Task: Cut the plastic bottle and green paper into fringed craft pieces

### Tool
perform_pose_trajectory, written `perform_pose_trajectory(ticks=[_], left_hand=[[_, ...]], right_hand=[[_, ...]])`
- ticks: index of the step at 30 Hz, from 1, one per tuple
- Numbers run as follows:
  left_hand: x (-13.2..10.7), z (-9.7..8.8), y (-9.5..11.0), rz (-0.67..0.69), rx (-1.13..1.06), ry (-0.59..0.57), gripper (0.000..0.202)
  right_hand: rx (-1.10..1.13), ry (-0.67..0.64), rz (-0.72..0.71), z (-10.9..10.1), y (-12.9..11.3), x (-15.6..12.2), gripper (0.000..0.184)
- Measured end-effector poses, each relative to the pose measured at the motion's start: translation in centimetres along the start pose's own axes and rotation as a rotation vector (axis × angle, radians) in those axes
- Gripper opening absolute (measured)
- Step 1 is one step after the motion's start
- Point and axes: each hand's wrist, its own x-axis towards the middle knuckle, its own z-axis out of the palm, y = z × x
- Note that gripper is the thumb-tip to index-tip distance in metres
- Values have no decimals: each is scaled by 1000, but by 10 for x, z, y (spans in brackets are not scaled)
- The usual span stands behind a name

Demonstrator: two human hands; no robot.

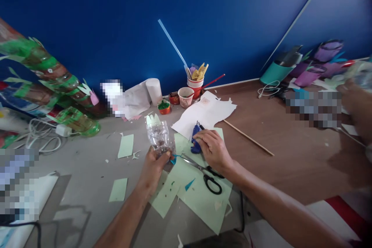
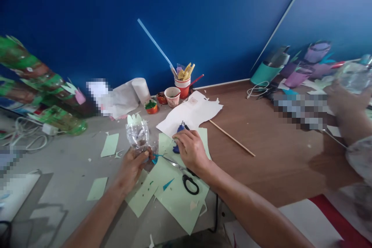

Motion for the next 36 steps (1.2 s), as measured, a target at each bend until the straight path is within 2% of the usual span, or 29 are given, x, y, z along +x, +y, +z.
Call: perform_pose_trajectory(ticks=[6, 10, 14, 17, 21, 26, 28, 31, 36], left_hand=[[1, -1, -1, 5, -22, 6, 26], [3, -2, -2, 19, -63, 1, 27], [5, -1, -3, -2, -147, 17, 34], [6, -1, -4, 8, -162, 25, 37], [6, -1, -6, 16, -130, 48, 34], [7, -2, -8, 76, -86, 60, 32], [7, -3, -8, 99, -66, 65, 30], [6, -3, -6, 115, -75, 60, 25], [8, -5, -5, 109, -138, 54, 27]], right_hand=[[-28, -23, -3, -2, -7, 0, 23], [-23, -29, -40, -1, -7, 0, 17], [-25, -30, -32, -1, -5, -2, 25], [-29, -40, -33, -2, -6, -3, 24], [-47, -4, -14, -3, -10, -4, 12], [-30, 39, -3, 0, -9, -5, 28], [-12, 25, -24, 0, -8, -4, 26], [12, 34, -16, 0, -9, -4, 14], [20, 78, 2, -2, -11, -4, 23]])
